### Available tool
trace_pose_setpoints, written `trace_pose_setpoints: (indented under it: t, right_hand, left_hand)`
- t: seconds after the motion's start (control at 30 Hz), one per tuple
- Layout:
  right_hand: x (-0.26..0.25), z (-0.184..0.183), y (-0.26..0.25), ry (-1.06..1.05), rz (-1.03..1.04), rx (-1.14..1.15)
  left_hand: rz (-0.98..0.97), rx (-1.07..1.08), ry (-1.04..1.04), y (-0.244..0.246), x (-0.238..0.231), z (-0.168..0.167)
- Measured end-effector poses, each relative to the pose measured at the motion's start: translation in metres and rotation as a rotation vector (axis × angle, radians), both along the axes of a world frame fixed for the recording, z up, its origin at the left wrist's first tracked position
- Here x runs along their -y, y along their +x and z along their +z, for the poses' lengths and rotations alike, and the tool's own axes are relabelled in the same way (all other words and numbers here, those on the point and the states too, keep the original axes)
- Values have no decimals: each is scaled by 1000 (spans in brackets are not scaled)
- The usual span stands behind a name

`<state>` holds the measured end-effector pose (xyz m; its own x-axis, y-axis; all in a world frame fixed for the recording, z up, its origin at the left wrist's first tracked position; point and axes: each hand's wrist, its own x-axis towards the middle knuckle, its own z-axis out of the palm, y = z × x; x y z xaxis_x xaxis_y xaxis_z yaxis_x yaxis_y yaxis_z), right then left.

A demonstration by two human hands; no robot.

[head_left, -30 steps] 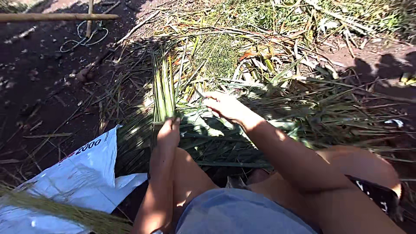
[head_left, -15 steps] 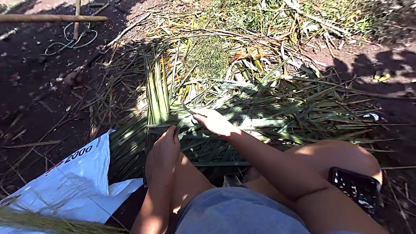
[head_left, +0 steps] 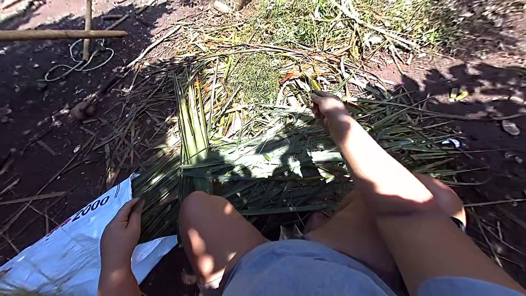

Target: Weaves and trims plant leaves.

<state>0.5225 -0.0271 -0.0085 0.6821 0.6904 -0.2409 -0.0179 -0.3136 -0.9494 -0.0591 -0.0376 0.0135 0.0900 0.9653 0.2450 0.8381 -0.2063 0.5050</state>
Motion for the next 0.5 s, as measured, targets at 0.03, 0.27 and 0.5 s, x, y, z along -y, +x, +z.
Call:
trace_pose_setpoints:
  t: [0.03,0.27,0.5]
  right_hand:
    - [3,-2,20,-19,-49,35]
    - [56,14,89,-14,-465,93]
    - [12,51,-61,423,164,-124]
  left_hand:
    - [81,65,9,-22,1,0]
    - [649,443,-38,-54,20,6]
    - [286,649,-352,101,-4,6]
